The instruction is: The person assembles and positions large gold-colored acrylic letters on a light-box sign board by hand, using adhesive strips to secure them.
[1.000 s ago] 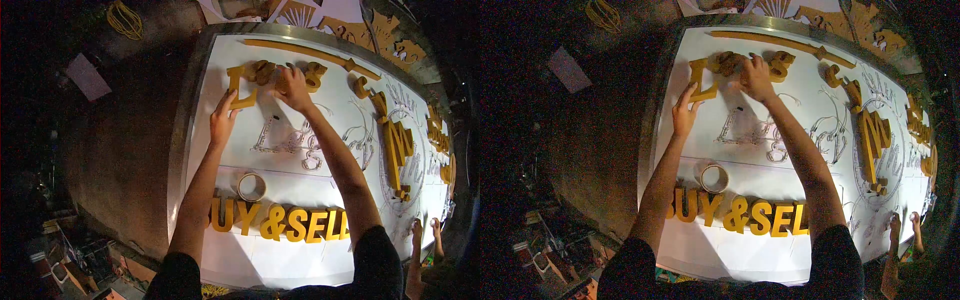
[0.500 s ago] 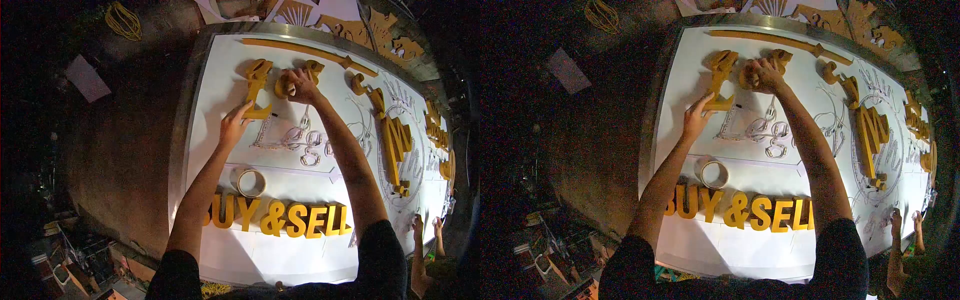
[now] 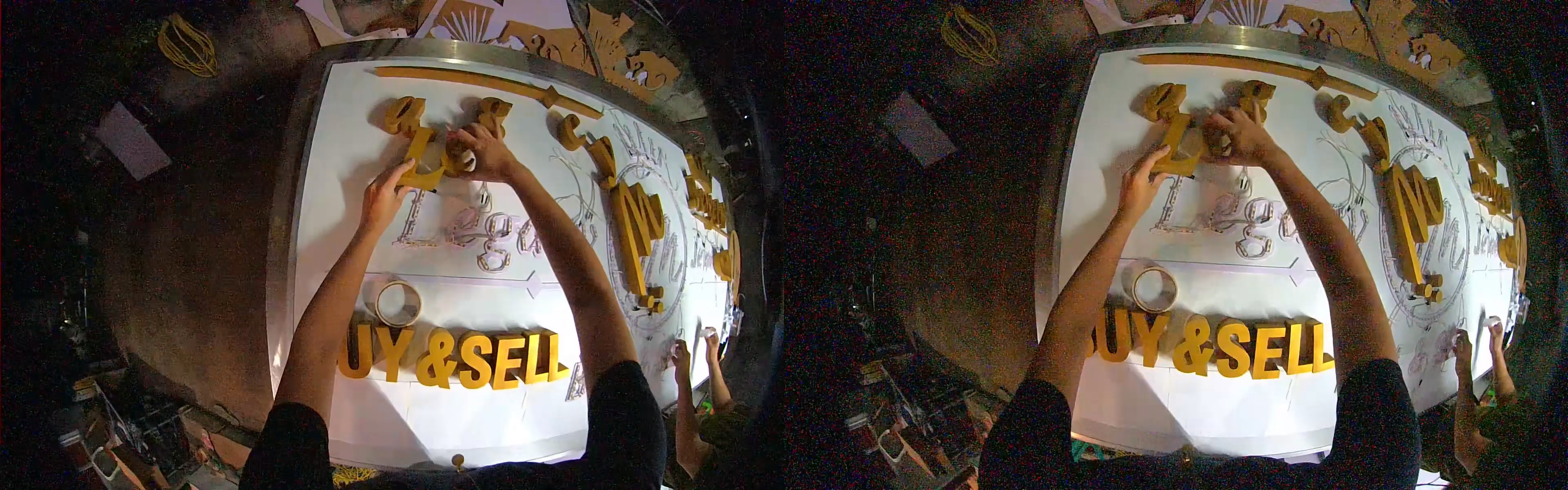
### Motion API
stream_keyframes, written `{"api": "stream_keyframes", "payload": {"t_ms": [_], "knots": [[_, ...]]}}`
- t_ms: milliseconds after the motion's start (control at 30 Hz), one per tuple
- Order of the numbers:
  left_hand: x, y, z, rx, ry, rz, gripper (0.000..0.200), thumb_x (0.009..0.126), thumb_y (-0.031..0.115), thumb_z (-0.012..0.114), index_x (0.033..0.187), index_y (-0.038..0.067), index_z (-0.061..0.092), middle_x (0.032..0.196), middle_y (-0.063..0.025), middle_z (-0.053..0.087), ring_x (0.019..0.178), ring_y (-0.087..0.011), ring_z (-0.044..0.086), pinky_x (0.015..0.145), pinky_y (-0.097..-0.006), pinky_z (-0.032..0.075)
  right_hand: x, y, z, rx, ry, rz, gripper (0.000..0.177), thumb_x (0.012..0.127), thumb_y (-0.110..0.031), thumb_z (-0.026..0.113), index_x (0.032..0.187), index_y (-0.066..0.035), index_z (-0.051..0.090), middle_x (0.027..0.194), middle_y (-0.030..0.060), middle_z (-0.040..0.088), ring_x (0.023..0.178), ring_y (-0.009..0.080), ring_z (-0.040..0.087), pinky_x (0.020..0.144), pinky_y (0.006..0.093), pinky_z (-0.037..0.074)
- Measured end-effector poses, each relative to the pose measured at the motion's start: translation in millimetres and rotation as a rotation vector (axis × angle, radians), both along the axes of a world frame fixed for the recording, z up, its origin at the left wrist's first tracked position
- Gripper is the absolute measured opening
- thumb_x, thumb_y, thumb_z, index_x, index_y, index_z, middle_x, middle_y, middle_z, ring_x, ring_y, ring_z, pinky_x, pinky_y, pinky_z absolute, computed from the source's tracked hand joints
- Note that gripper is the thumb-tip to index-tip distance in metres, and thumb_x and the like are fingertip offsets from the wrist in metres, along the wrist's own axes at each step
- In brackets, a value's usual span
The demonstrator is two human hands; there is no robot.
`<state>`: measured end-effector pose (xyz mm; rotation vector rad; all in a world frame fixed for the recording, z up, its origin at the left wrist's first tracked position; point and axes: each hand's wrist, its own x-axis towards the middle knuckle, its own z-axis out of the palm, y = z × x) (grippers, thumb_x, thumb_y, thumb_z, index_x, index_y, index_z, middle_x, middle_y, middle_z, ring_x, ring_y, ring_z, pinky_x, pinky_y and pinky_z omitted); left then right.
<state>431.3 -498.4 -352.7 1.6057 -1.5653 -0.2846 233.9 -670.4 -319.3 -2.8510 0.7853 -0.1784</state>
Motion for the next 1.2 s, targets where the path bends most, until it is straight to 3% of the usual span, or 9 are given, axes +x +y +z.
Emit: {"api": "stream_keyframes", "payload": {"t_ms": [100, 200, 300, 467, 533, 633, 1000, 1100, 1200], "knots": [[-3.0, -4.8, -1.7, 0.022, 0.035, 0.007, 0.053, 0.07, 0.004, 0.072, 0.119, 0.013, 0.054, 0.113, -0.0135, 0.06, 0.102, -0.0293, 0.059, 0.083, -0.0354, 0.048, -12.5, -8.1, -4.7, 0.052, 0.046, -0.017, 0.087, 0.057, -0.044, 0.077, 0.128, -0.013, 0.039, 0.127, 0.0168, 0.042, 0.125, 0.0367, 0.033, 0.105, 0.064, 0.005], [-0.9, -7.4, -3.6, -0.006, 0.023, 0.03, 0.056, 0.069, 0.005, 0.072, 0.12, 0.018, 0.053, 0.107, -0.0132, 0.061, 0.094, -0.0304, 0.06, 0.077, -0.0367, 0.05, -16.0, -15.5, -10.0, -0.023, -0.007, 0.072, 0.095, 0.054, -0.043, 0.079, 0.135, -0.021, 0.034, 0.131, 0.0155, 0.04, 0.127, 0.038, 0.031, 0.103, 0.0669, 0.008], [2.6, -9.2, -7.8, 0.014, -0.009, 0.055, 0.055, 0.069, 0.006, 0.072, 0.119, 0.02, 0.054, 0.106, -0.013, 0.062, 0.094, -0.0303, 0.06, 0.077, -0.0368, 0.05, -17.1, -10.3, 19.0, 0.106, 0.023, 0.116, 0.089, 0.056, -0.036, 0.079, 0.131, -0.013, 0.038, 0.135, 0.0178, 0.032, 0.132, 0.0393, 0.021, 0.105, 0.0642, 0.008], [0.2, -20.2, -5.8, -0.072, -0.036, 0.051, 0.054, 0.069, 0.006, 0.072, 0.119, 0.016, 0.053, 0.11, -0.0127, 0.06, 0.096, -0.0311, 0.06, 0.078, -0.037, 0.05, -42.4, -45.4, -21.2, 0.051, 0.056, -0.233, 0.091, 0.06, -0.035, 0.078, 0.137, -0.024, 0.031, 0.145, 0.0158, 0.016, 0.131, 0.0407, 0.02, 0.099, 0.0699, 0.015], [-2.7, -27.6, -8.2, -0.043, -0.046, 0.063, 0.055, 0.07, 0.006, 0.072, 0.12, 0.016, 0.051, 0.11, -0.0128, 0.06, 0.096, -0.0316, 0.059, 0.078, -0.0372, 0.05, -45.6, -47.9, -34.8, 0.037, 0.012, -0.27, 0.083, 0.065, -0.032, 0.075, 0.136, -0.022, 0.034, 0.144, 0.0175, 0.018, 0.128, 0.0415, 0.028, 0.098, 0.0653, 0.024], [-6.9, -37.3, -9.2, 0.003, -0.047, 0.079, 0.056, 0.07, 0.007, 0.072, 0.121, 0.014, 0.049, 0.113, -0.0135, 0.058, 0.1, -0.0322, 0.057, 0.081, -0.0378, 0.049, -41.5, -56.3, -59.5, 0.105, -0.222, -0.27, 0.061, 0.075, -0.024, 0.067, 0.129, -0.015, 0.042, 0.141, 0.0214, 0.024, 0.117, 0.0444, 0.04, 0.095, 0.0452, 0.04], [-26.1, -38.2, 6.3, -0.013, -0.074, 0.029, 0.06, 0.069, 0.008, 0.073, 0.123, 0.01, 0.047, 0.132, -0.0147, 0.037, 0.12, -0.0356, 0.04, 0.099, -0.0416, 0.036, -66.2, -6.7, -37.4, 0.057, -0.215, -0.291, 0.057, 0.075, -0.027, 0.067, 0.126, -0.015, 0.045, 0.138, 0.0223, 0.028, 0.104, 0.0418, 0.049, 0.086, 0.0464, 0.043], [-34.1, -39.1, 2.5, -0.038, -0.218, 0.064, 0.062, 0.072, 0.018, 0.073, 0.126, 0.01, 0.044, 0.132, -0.019, 0.034, 0.121, -0.0388, 0.035, 0.1, -0.0455, 0.033, -72.5, 16.4, -34.6, 0.008, -0.189, -0.248, 0.056, 0.077, -0.029, 0.066, 0.127, -0.016, 0.044, 0.137, 0.0234, 0.029, 0.102, 0.0413, 0.05, 0.086, 0.0482, 0.042], [-39.0, -36.8, -0.5, 0.001, -0.191, 0.102, 0.068, 0.073, 0.022, 0.072, 0.13, 0.008, 0.038, 0.134, -0.02, 0.029, 0.123, -0.0398, 0.032, 0.102, -0.0467, 0.03, -68.5, 35.2, -15.7, -0.004, -0.14, -0.278, 0.05, 0.072, -0.016, 0.069, 0.118, -0.014, 0.047, 0.132, 0.0185, 0.034, 0.109, 0.039, 0.048, 0.084, 0.0495, 0.044]]}}
